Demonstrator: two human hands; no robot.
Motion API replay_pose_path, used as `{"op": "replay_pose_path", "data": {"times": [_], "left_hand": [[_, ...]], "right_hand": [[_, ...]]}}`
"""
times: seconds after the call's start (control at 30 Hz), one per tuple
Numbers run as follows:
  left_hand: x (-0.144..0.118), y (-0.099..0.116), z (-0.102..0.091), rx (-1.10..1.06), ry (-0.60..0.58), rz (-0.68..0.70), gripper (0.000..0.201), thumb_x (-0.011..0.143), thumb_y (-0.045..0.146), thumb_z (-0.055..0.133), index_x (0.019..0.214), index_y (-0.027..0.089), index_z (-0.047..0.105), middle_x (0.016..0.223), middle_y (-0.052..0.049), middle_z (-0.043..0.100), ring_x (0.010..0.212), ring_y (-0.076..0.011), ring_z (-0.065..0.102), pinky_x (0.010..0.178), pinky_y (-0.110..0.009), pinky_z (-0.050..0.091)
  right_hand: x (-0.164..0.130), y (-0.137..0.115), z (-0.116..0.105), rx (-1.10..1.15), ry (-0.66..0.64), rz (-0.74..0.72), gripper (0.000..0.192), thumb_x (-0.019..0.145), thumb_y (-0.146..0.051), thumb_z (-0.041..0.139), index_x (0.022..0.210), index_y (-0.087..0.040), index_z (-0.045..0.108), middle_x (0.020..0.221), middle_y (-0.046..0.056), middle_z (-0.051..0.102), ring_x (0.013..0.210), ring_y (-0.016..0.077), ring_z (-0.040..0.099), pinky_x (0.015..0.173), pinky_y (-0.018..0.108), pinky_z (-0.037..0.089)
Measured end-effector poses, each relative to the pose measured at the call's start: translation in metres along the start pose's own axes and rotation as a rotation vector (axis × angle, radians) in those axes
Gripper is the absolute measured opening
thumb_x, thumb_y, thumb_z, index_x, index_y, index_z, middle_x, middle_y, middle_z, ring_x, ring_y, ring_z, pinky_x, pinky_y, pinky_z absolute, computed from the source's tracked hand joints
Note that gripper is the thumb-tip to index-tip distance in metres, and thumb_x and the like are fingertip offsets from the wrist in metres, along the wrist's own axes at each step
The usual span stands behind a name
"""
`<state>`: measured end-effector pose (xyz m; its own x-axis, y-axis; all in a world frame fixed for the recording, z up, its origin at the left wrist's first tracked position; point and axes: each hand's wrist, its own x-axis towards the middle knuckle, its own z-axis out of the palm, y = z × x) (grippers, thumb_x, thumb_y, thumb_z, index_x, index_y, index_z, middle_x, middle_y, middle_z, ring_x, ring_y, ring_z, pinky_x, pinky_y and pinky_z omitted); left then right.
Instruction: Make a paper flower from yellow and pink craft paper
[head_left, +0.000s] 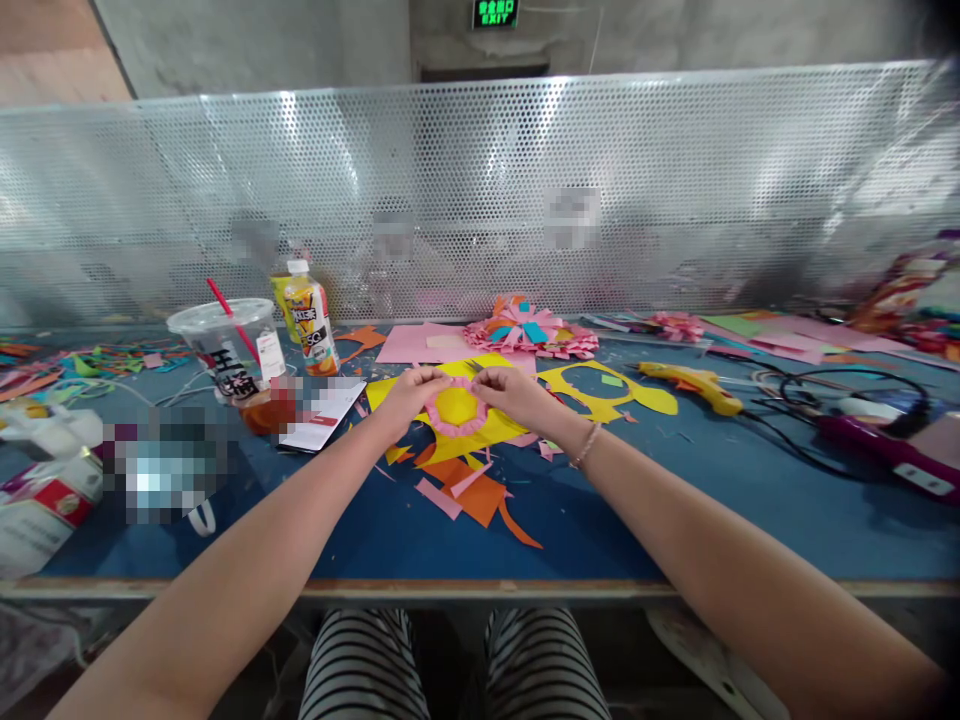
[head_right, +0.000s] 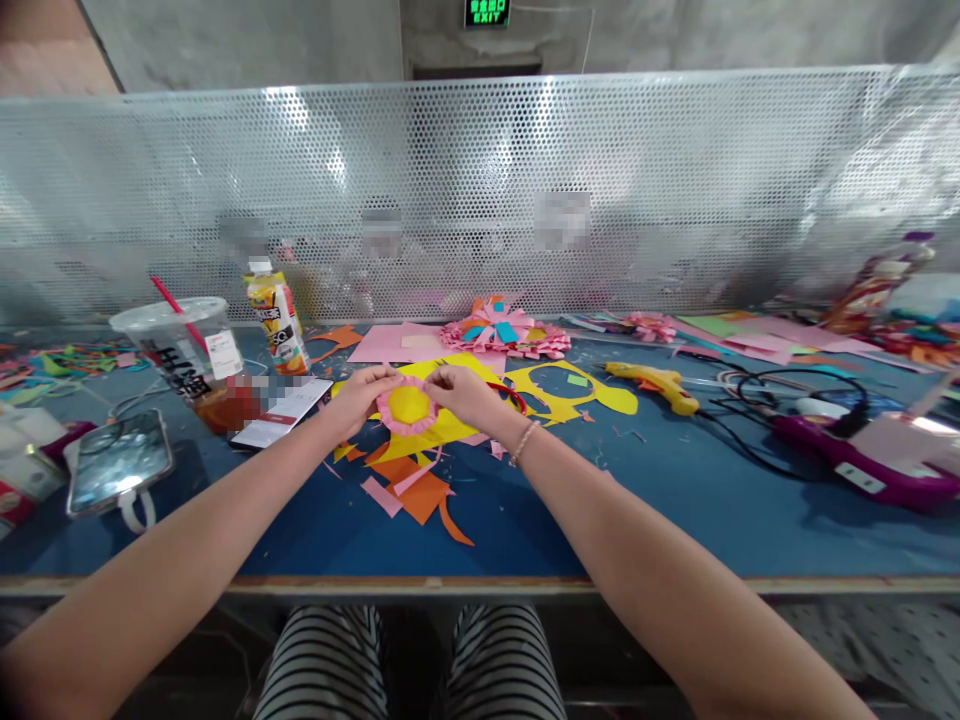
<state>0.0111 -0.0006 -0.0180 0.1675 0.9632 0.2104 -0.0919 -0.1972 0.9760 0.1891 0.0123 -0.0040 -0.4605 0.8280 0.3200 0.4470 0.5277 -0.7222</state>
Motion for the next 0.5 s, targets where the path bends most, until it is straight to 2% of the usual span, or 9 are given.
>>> {"op": "replay_pose_path", "data": {"times": [0.17, 0.37, 0.5], "left_hand": [[-0.0013, 0.0004, -0.0012, 0.072, -0.057, 0.04, 0.026, 0.059, 0.034, 0.067, 0.073, 0.015, 0.058, 0.067, 0.002, 0.056, 0.065, -0.0105, 0.053, 0.062, -0.022, 0.042], [-0.0022, 0.0032, 0.0009, 0.201, -0.008, 0.116, 0.018, 0.06, 0.027, 0.064, 0.069, 0.014, 0.055, 0.063, 0.003, 0.052, 0.062, -0.009, 0.048, 0.061, -0.021, 0.037], [-0.0016, 0.0031, 0.0013, 0.231, 0.018, 0.139, 0.013, 0.062, 0.025, 0.059, 0.068, 0.015, 0.055, 0.063, 0.003, 0.051, 0.062, -0.0092, 0.047, 0.06, -0.022, 0.036]], "right_hand": [[0.0013, 0.0014, 0.0006, -0.073, 0.026, -0.013, 0.027, 0.078, -0.039, 0.045, 0.065, -0.016, 0.05, 0.054, -0.003, 0.044, 0.049, 0.0076, 0.037, 0.047, 0.023, 0.027], [-0.0005, -0.0018, 0.002, -0.14, 0.062, -0.055, 0.022, 0.077, -0.034, 0.046, 0.064, -0.017, 0.048, 0.054, -0.004, 0.042, 0.05, 0.008, 0.037, 0.049, 0.023, 0.028], [-0.0019, -0.0042, 0.0034, -0.133, 0.086, -0.064, 0.017, 0.077, -0.03, 0.047, 0.066, -0.017, 0.049, 0.055, -0.003, 0.047, 0.051, 0.0088, 0.041, 0.05, 0.023, 0.032]]}}
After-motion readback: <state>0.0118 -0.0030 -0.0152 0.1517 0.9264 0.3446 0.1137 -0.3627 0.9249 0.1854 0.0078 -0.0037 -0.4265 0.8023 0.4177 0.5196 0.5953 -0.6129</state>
